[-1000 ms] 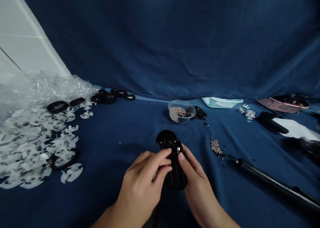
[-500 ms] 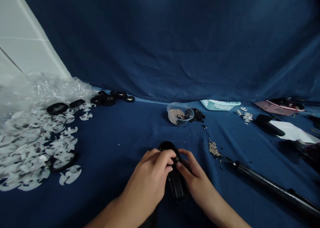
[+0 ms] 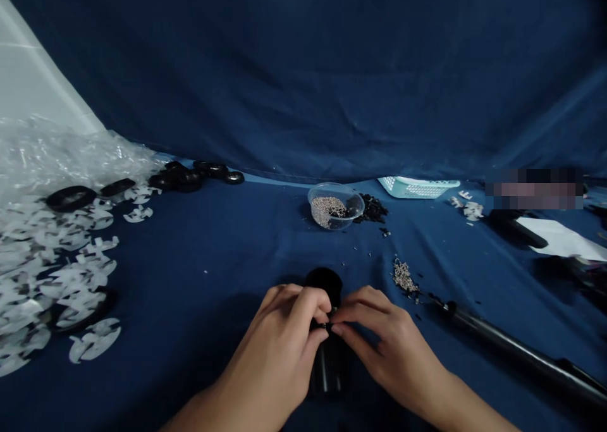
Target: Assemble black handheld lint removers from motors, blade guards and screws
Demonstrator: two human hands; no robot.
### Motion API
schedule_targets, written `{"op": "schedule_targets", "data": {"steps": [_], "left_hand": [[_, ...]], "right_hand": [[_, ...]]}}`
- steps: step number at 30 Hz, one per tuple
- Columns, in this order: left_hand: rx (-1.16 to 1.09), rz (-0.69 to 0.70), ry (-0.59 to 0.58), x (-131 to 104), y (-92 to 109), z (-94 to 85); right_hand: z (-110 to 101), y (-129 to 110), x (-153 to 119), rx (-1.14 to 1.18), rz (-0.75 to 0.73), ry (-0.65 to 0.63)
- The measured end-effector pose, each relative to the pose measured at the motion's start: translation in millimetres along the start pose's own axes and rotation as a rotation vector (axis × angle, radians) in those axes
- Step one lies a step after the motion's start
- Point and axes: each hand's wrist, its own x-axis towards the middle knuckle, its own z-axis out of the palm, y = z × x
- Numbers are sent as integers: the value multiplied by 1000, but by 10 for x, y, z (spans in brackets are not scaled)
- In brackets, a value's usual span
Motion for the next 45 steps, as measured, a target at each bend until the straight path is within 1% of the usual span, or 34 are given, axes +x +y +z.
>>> {"op": "schedule_targets", "data": {"steps": [3,6,9,12,16,20,27,30,36,41,45], "left_hand": [[1,-4,-3,9,1,-5],[11,36,1,10,-11,-2],[-4,54,-6,-6,-29,13],[-12,57,-23,-21,-43,27],[-1,80,-46,-19,-52,29],[-15,84,-62,-8,-59,13],[-62,113,-87,9,-79,-24],[-78,124,-118,18,-80,-49],[-94,157,-197,46,-64,-108],[-112,184,-189,30,-75,-115],[-128,189,-177,28,-94,-97]], "right_hand": [[-34,12,21,39,-36,-30],[-59,14,19,113,-14,-52],[-60,37,8,135,7,-45],[-45,83,2,102,-5,-15],[-23,131,3,17,-68,37],[-23,147,6,-42,-135,44],[-40,153,5,-42,-161,49],[-36,156,-1,-60,-144,88],[-3,139,-12,-73,-154,246],[22,106,-26,-97,-129,298],[37,93,-36,-84,-103,305]]}}
